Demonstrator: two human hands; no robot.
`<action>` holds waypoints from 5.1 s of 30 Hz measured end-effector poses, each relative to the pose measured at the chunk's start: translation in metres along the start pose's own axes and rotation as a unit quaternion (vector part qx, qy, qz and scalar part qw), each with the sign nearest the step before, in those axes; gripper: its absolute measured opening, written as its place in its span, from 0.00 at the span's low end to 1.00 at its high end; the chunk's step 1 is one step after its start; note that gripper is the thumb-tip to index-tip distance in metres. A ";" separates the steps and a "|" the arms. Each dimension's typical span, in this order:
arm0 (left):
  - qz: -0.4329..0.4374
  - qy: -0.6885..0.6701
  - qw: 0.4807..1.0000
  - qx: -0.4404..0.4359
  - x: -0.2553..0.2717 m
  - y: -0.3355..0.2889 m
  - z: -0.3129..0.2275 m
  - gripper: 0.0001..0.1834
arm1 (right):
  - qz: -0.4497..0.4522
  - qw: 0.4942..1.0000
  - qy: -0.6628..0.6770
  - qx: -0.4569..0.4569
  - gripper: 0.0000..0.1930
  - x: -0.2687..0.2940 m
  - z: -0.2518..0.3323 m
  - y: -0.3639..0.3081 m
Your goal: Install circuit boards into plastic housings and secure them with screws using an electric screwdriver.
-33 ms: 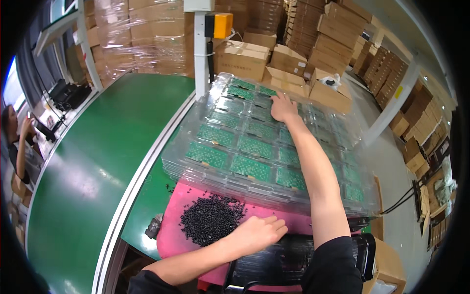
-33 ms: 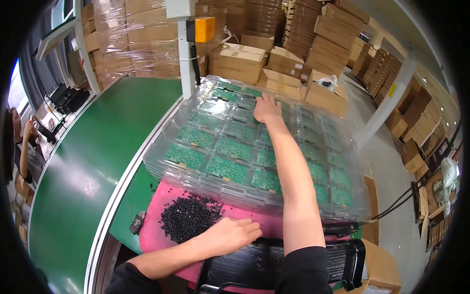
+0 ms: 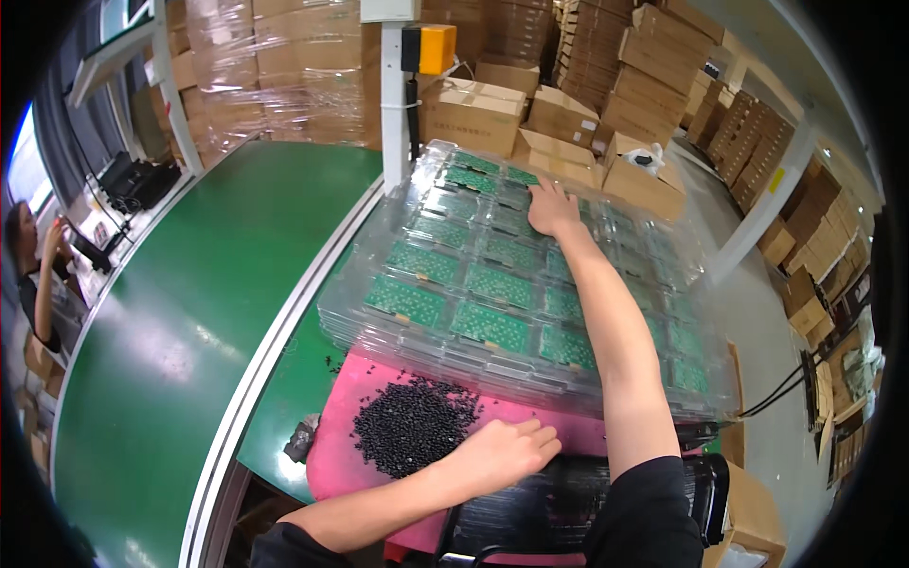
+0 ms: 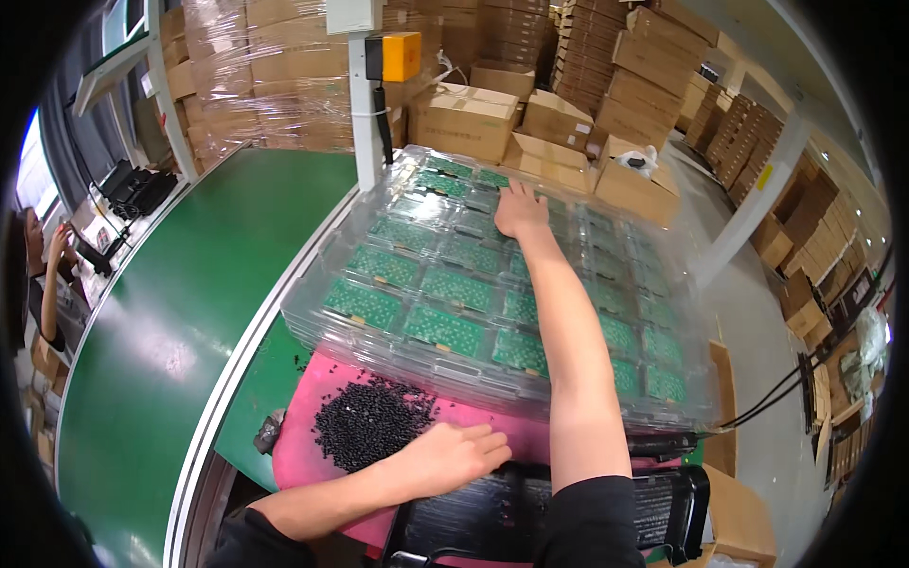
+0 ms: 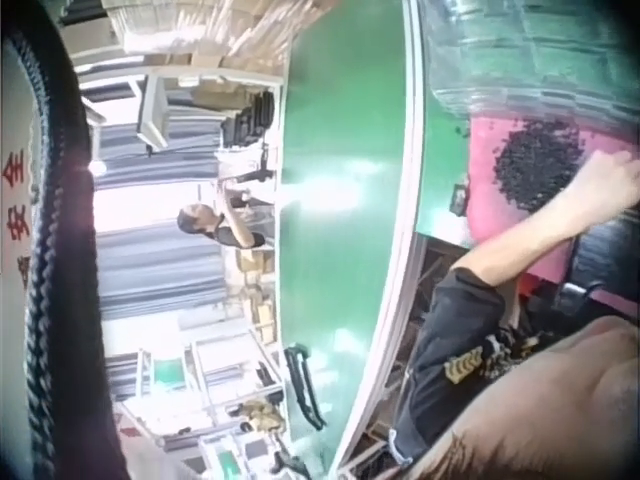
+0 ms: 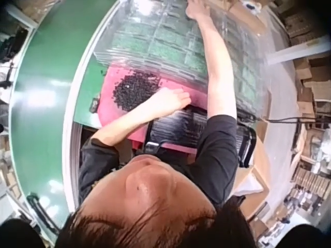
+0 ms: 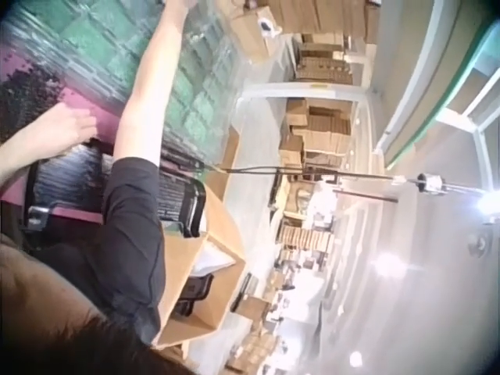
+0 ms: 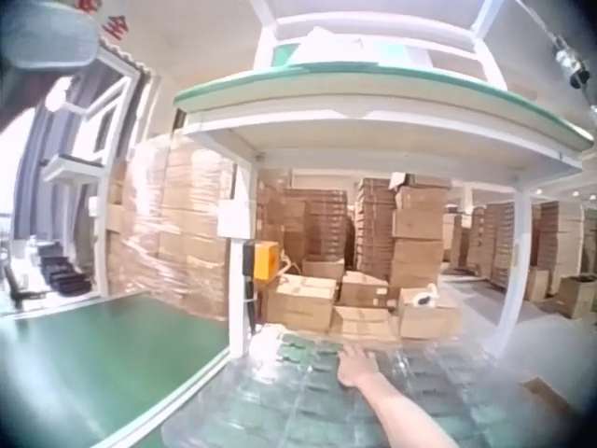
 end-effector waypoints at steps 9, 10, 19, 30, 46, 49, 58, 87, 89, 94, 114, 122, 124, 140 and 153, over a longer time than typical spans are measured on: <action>0.013 -0.010 1.000 0.006 -0.002 0.000 0.004 0.11 | -0.044 0.995 -0.072 0.055 0.35 0.033 0.009 -0.027; 0.016 0.001 1.000 -0.001 -0.003 0.001 0.003 0.11 | -0.066 0.991 -0.085 0.084 0.35 0.047 0.005 -0.040; -0.379 0.143 0.914 0.026 0.118 -0.022 -0.021 0.29 | -0.210 0.915 -0.119 0.324 0.33 0.141 0.025 -0.295; -0.122 -0.136 0.983 0.010 0.043 0.006 -0.028 0.13 | -0.209 0.922 -0.138 0.296 0.23 0.127 -0.002 -0.457; -0.095 -0.044 0.995 0.000 0.029 0.009 -0.027 0.17 | -0.237 0.938 0.080 0.240 0.19 0.087 -0.031 -0.453; -0.100 -0.044 0.994 -0.002 0.029 0.011 -0.025 0.17 | -0.286 0.917 0.059 0.270 0.11 0.086 -0.027 -0.454; -0.179 -0.019 0.984 -0.017 0.049 0.008 -0.038 0.28 | -0.285 0.865 0.413 0.023 0.07 0.103 -0.097 -0.448; 0.144 -0.121 0.978 0.091 -0.034 -0.002 -0.040 0.25 | 0.003 0.924 0.357 0.134 0.29 0.033 -0.083 -0.488; 0.123 -0.091 0.983 0.103 -0.031 -0.001 -0.036 0.26 | 0.005 0.930 0.344 0.130 0.29 0.029 -0.082 -0.488; 0.128 -0.073 0.984 0.102 -0.033 -0.001 -0.035 0.26 | 0.013 0.940 0.315 0.131 0.27 0.029 -0.080 -0.489; 0.164 -0.052 0.980 0.098 -0.037 -0.009 -0.032 0.27 | 0.030 0.953 0.282 0.107 0.29 0.027 -0.077 -0.487; -0.064 -0.024 0.992 0.105 0.036 -0.006 -0.012 0.13 | -0.157 0.935 0.314 -0.042 0.20 0.054 -0.137 -0.498; -0.089 0.078 0.977 0.176 0.051 -0.013 0.012 0.12 | -0.190 0.935 0.267 -0.132 0.17 0.060 -0.177 -0.503; -0.017 0.142 0.940 0.308 0.047 -0.043 0.073 0.07 | -0.075 0.952 0.197 -0.222 0.12 0.029 -0.273 -0.454; -0.105 0.045 0.967 0.226 0.058 -0.022 0.050 0.04 | -0.231 0.704 0.670 -0.056 0.19 0.048 -0.140 -0.408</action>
Point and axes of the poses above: each hand's wrist, its own y-axis towards the middle knuckle, its own x-axis out of the back of the hand, z = x × y, the point moved 10 cm from there along y, towards the middle knuckle, and after that the axes turned 9 degrees about -y, right-handed, at the moved point
